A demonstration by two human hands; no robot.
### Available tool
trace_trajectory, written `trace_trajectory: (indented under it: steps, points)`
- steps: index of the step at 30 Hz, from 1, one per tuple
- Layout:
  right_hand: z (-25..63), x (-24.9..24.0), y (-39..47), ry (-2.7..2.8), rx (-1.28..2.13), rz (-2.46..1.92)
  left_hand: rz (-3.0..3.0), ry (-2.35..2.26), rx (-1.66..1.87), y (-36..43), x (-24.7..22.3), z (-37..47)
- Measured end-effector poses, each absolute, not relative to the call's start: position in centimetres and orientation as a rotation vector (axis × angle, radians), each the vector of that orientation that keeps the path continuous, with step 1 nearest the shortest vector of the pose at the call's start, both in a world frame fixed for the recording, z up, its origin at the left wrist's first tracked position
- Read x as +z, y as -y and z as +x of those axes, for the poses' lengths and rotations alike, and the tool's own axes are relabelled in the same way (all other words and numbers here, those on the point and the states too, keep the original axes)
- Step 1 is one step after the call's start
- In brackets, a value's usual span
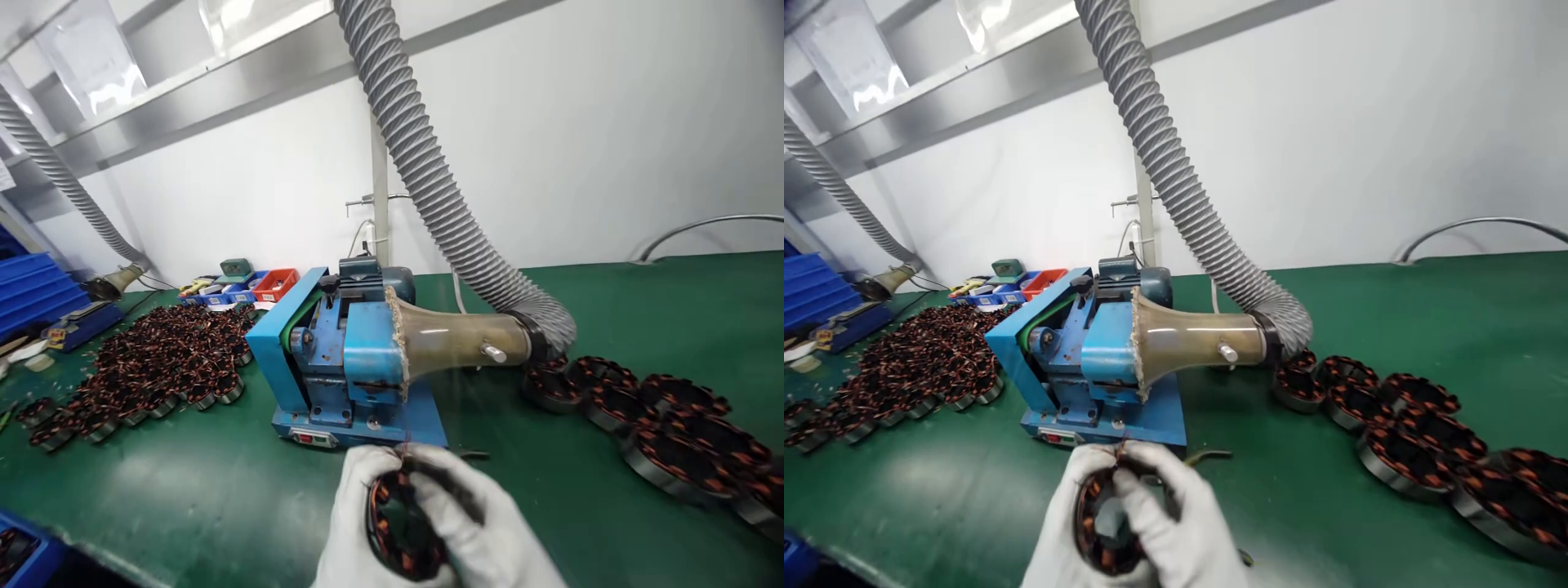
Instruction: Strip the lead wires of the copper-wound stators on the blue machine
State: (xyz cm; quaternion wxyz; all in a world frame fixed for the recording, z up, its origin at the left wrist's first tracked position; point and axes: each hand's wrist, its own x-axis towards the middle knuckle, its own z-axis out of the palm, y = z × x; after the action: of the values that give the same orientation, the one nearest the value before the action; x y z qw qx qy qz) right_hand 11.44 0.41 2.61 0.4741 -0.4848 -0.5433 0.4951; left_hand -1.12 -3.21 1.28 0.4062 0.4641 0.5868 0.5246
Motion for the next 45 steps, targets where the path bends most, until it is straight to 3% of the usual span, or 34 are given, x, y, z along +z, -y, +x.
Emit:
trace_trajectory:
  steps: [5,20,28,32,45]
  points:
    - [7.8,0.1,-2.8,1.343,1.007,-1.316,1.208,-1.329,1.517,-1.2,-1.5,-0.3]
    - [7.9,5.8,-5.7,1.676,0.776,-1.622,0.830,-1.140,1.589,-4.9,2.8,-0.2]
    - [8.8,1.7,-2.2,1.709,0.753,-1.468,0.617,-1.054,1.502,-1.1,-1.3,-1.2]
    - [8.5,1.4,-2.3,1.602,0.911,-1.432,0.736,-1.199,1.589,-1.7,-2.5,-1.0]
    - [7.8,5.0,-5.6,1.542,0.744,-1.525,0.757,-1.121,1.567,-5.3,3.0,-0.3]
